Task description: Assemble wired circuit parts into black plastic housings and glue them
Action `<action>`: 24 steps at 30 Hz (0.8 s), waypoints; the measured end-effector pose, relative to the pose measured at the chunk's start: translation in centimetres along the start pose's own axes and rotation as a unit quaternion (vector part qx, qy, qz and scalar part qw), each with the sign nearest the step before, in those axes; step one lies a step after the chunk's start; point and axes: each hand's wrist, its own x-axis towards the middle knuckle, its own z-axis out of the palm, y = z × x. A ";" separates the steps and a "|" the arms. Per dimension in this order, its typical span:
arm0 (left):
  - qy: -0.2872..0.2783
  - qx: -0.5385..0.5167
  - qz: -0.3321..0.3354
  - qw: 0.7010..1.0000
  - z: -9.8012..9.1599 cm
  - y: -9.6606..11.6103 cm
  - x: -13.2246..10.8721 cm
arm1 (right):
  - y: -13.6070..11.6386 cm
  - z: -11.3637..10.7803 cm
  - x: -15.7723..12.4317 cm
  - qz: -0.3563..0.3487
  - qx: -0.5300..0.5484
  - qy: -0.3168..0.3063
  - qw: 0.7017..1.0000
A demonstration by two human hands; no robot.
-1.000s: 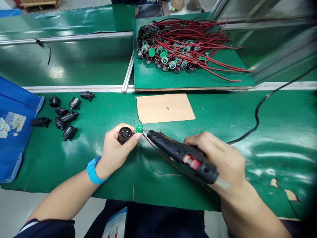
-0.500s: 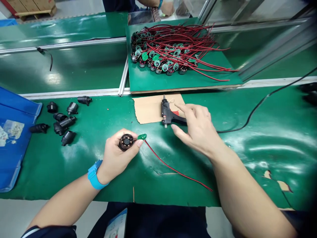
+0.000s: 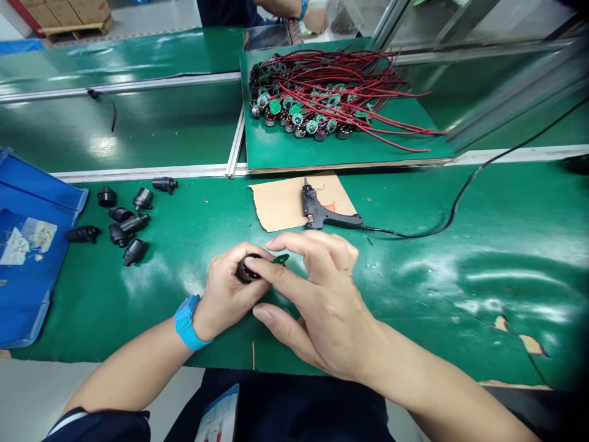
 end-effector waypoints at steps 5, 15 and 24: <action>-0.063 -0.060 -0.001 0.996 -0.1 0.3 0.1 | 0.1 -0.3 0.4 -0.087 -0.110 0.009 0.990; 0.017 -0.040 -0.019 0.999 -0.3 1.2 0.5 | 2.1 -0.4 -1.7 0.163 0.300 0.098 0.935; -0.025 -0.008 0.007 1.000 -0.1 0.4 -0.1 | 2.5 1.8 -1.8 0.312 0.466 0.050 0.827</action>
